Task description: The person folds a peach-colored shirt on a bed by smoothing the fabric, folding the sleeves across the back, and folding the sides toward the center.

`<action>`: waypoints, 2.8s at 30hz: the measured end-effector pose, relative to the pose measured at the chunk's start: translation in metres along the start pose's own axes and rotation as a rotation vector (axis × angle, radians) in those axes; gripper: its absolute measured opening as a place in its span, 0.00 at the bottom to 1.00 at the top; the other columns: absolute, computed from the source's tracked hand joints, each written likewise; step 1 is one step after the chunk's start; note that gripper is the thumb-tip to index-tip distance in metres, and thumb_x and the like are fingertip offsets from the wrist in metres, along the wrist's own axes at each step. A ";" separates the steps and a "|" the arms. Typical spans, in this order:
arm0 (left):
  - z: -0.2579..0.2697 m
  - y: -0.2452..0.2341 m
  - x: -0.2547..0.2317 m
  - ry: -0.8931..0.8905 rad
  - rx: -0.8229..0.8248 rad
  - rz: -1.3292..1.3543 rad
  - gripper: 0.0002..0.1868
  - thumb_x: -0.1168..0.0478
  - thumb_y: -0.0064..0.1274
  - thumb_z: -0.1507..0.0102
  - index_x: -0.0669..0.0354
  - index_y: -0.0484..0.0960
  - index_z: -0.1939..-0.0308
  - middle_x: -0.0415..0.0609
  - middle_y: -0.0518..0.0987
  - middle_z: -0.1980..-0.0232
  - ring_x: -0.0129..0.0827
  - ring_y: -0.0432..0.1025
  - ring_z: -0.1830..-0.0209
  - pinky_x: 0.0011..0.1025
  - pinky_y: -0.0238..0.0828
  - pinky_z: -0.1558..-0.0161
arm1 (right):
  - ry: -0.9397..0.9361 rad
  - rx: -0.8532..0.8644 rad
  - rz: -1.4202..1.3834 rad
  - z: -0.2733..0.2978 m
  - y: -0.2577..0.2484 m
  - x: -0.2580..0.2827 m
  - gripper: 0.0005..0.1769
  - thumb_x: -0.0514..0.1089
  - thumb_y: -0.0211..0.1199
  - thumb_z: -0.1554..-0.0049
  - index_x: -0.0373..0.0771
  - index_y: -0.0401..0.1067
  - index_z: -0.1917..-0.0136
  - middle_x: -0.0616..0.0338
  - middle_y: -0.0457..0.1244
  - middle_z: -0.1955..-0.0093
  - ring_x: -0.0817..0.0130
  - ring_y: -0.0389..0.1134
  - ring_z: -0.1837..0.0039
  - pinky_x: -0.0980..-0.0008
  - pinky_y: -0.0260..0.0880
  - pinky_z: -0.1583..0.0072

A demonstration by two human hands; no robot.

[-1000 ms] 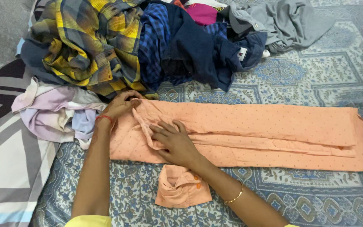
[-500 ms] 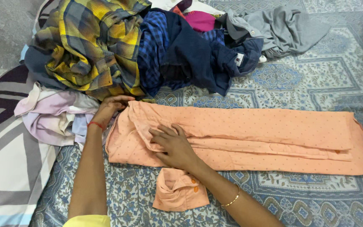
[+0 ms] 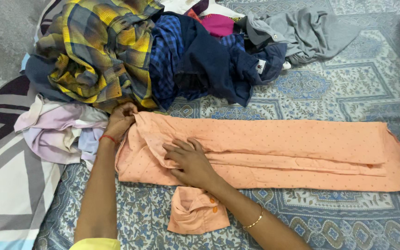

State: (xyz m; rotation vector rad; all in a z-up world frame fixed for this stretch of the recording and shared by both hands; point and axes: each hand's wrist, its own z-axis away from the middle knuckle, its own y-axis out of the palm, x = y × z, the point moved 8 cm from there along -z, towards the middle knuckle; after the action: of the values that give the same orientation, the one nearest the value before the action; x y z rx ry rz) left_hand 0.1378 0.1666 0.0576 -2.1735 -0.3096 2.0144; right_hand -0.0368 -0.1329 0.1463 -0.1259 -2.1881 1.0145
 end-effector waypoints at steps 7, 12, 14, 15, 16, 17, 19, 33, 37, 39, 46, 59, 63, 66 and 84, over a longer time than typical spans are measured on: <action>-0.001 0.002 0.000 -0.049 -0.131 -0.119 0.08 0.72 0.57 0.44 0.55 0.78 0.68 0.36 0.77 0.65 0.21 0.68 0.64 0.21 0.67 0.60 | 0.005 -0.002 -0.001 0.000 0.001 -0.001 0.18 0.47 0.65 0.48 0.43 0.75 0.44 0.58 0.61 0.24 0.56 0.54 0.20 0.45 0.43 0.24; 0.004 -0.007 -0.013 -0.112 -0.262 -0.444 0.09 0.63 0.66 0.46 0.54 0.84 0.63 0.42 0.79 0.65 0.29 0.71 0.65 0.29 0.68 0.60 | -0.003 -0.025 -0.015 0.001 -0.002 0.000 0.18 0.47 0.65 0.48 0.42 0.76 0.44 0.56 0.62 0.25 0.56 0.55 0.21 0.45 0.43 0.24; 0.002 0.000 -0.025 0.033 -0.297 -0.652 0.09 0.64 0.61 0.46 0.54 0.86 0.62 0.46 0.81 0.64 0.36 0.74 0.64 0.32 0.72 0.57 | 0.010 -0.025 -0.018 0.000 -0.004 0.001 0.20 0.49 0.65 0.46 0.43 0.74 0.42 0.57 0.61 0.24 0.55 0.55 0.20 0.45 0.43 0.23; 0.003 0.003 -0.030 0.106 -0.314 -0.755 0.10 0.65 0.58 0.46 0.54 0.87 0.61 0.49 0.82 0.64 0.40 0.76 0.64 0.34 0.73 0.55 | 0.016 -0.024 -0.019 -0.001 -0.005 0.002 0.21 0.50 0.65 0.45 0.43 0.74 0.40 0.57 0.61 0.24 0.55 0.56 0.20 0.45 0.43 0.23; 0.002 0.004 -0.032 0.111 -0.309 -0.780 0.10 0.65 0.57 0.46 0.53 0.88 0.61 0.49 0.82 0.64 0.41 0.76 0.63 0.35 0.74 0.55 | 0.007 -0.041 -0.103 -0.001 -0.010 0.004 0.26 0.49 0.66 0.46 0.41 0.70 0.36 0.55 0.60 0.24 0.55 0.55 0.20 0.46 0.42 0.23; 0.000 0.005 -0.035 0.117 -0.304 -0.806 0.11 0.66 0.55 0.45 0.52 0.89 0.61 0.50 0.83 0.63 0.43 0.77 0.63 0.36 0.74 0.55 | -0.001 -0.058 -0.186 -0.002 -0.017 0.004 0.32 0.48 0.66 0.47 0.39 0.67 0.31 0.53 0.59 0.24 0.55 0.55 0.21 0.46 0.42 0.24; 0.006 0.010 -0.050 0.159 -0.310 -0.797 0.12 0.68 0.54 0.45 0.53 0.88 0.60 0.50 0.83 0.61 0.43 0.78 0.61 0.37 0.75 0.54 | 0.086 -0.066 -0.560 -0.001 -0.026 -0.005 0.36 0.44 0.65 0.46 0.40 0.62 0.26 0.54 0.57 0.24 0.60 0.56 0.23 0.52 0.49 0.25; 0.179 0.138 -0.170 0.197 0.474 -0.057 0.20 0.59 0.51 0.40 0.56 0.81 0.45 0.46 0.81 0.43 0.37 0.80 0.40 0.31 0.75 0.41 | 0.403 0.609 -0.336 0.073 -0.041 -0.008 0.20 0.52 0.68 0.47 0.42 0.77 0.43 0.58 0.72 0.49 0.69 0.73 0.49 0.70 0.73 0.46; 0.185 0.149 -0.134 0.022 0.407 -0.189 0.26 0.59 0.61 0.45 0.55 0.81 0.42 0.49 0.77 0.39 0.40 0.74 0.39 0.35 0.73 0.43 | -0.045 0.450 -0.194 0.088 -0.061 0.041 0.30 0.51 0.77 0.57 0.40 0.74 0.43 0.53 0.66 0.47 0.58 0.67 0.44 0.63 0.66 0.47; 0.193 0.146 -0.139 0.213 0.306 -0.395 0.30 0.61 0.66 0.49 0.58 0.83 0.42 0.52 0.75 0.37 0.43 0.69 0.36 0.37 0.69 0.40 | -0.050 0.392 -0.197 0.095 -0.062 0.040 0.22 0.46 0.73 0.55 0.41 0.74 0.48 0.55 0.66 0.46 0.58 0.67 0.44 0.62 0.66 0.46; 0.195 0.144 -0.129 0.145 0.195 -0.204 0.14 0.61 0.55 0.37 0.58 0.82 0.48 0.47 0.78 0.39 0.32 0.77 0.44 0.30 0.77 0.45 | 0.283 0.565 -0.738 0.127 -0.093 -0.023 0.18 0.43 0.68 0.48 0.37 0.69 0.46 0.63 0.62 0.52 0.76 0.61 0.48 0.72 0.64 0.48; 0.199 0.119 -0.137 0.067 -0.070 -0.238 0.10 0.58 0.51 0.30 0.61 0.81 0.52 0.46 0.77 0.64 0.24 0.67 0.64 0.26 0.66 0.60 | 0.384 -0.474 -1.353 0.216 -0.272 -0.155 0.40 0.34 0.70 0.53 0.37 0.62 0.28 0.46 0.62 0.31 0.56 0.66 0.31 0.59 0.67 0.32; 0.192 0.125 -0.147 0.084 -0.102 -0.328 0.10 0.58 0.50 0.30 0.60 0.80 0.51 0.47 0.77 0.68 0.25 0.68 0.68 0.27 0.67 0.63 | 0.416 -0.488 -1.254 0.225 -0.283 -0.165 0.35 0.29 0.64 0.46 0.33 0.60 0.26 0.46 0.60 0.27 0.52 0.64 0.27 0.63 0.64 0.28; 0.191 0.127 -0.158 0.138 -0.166 -0.333 0.09 0.60 0.48 0.29 0.61 0.79 0.52 0.48 0.77 0.65 0.28 0.69 0.68 0.30 0.68 0.64 | 0.520 -0.452 -1.024 0.230 -0.281 -0.171 0.38 0.30 0.62 0.49 0.33 0.60 0.25 0.49 0.61 0.28 0.59 0.65 0.27 0.67 0.67 0.30; 0.179 0.120 -0.108 0.149 -0.198 -0.001 0.09 0.62 0.50 0.28 0.64 0.80 0.49 0.41 0.77 0.55 0.21 0.68 0.56 0.20 0.67 0.56 | 0.683 -0.501 -0.181 0.220 -0.246 -0.207 0.41 0.45 0.67 0.46 0.33 0.59 0.23 0.55 0.64 0.39 0.74 0.65 0.54 0.71 0.70 0.53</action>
State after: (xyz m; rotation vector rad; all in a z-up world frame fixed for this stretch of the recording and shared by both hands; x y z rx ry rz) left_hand -0.0436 0.0193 0.1164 -2.4235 -0.5092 1.8795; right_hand 0.0242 -0.5153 0.1048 -0.4271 -1.7221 0.2373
